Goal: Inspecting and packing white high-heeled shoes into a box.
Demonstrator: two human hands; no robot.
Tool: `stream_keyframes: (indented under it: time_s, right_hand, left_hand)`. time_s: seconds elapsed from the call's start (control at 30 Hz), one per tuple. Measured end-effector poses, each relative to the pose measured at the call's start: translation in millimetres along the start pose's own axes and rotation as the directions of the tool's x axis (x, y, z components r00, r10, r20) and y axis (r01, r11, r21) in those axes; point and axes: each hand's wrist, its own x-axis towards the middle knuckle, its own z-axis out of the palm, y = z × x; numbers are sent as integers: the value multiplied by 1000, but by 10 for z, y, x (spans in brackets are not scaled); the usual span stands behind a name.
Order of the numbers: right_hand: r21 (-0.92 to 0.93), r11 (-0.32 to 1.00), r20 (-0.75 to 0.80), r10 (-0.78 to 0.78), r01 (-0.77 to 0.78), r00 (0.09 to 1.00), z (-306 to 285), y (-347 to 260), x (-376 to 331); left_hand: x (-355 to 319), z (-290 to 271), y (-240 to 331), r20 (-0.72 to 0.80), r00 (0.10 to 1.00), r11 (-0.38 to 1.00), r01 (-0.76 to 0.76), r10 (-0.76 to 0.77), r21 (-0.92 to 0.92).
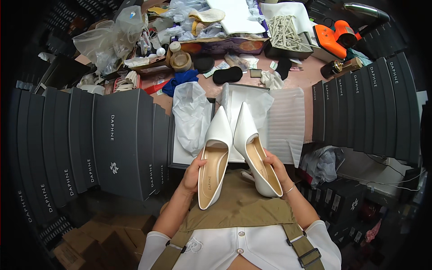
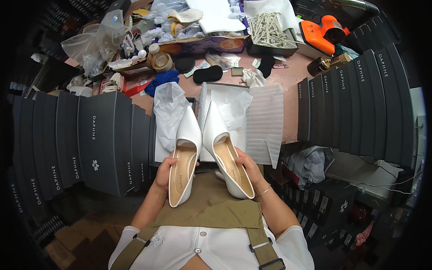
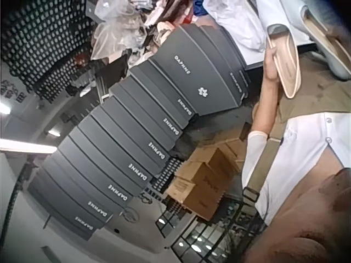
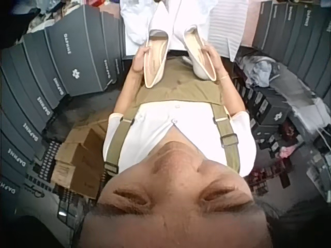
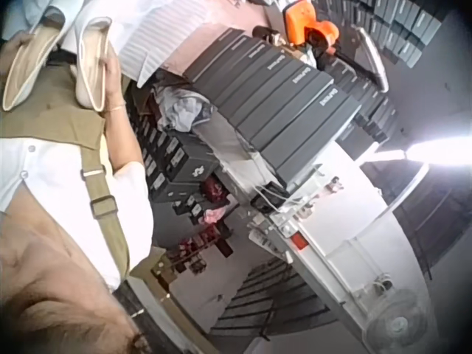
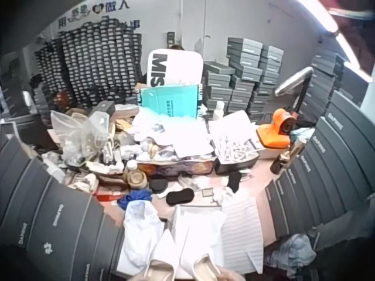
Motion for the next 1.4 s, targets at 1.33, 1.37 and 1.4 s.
stream_keyframes:
  time_s: [1.33, 1.37, 1.4]
  right_hand:
    - [230, 972, 45, 42, -52, 998, 180, 32, 148]
    - [266, 963, 35, 42, -50, 999, 171, 2, 133]
    - [240, 971, 22, 0, -6, 1000, 110, -26, 132]
  left_hand:
    - [104, 264, 110, 238, 966, 917, 181, -99, -355]
    - [132, 230, 104, 290, 950, 891, 225, -112, -395]
    - [151, 200, 94, 344, 932, 860, 269, -117, -434]
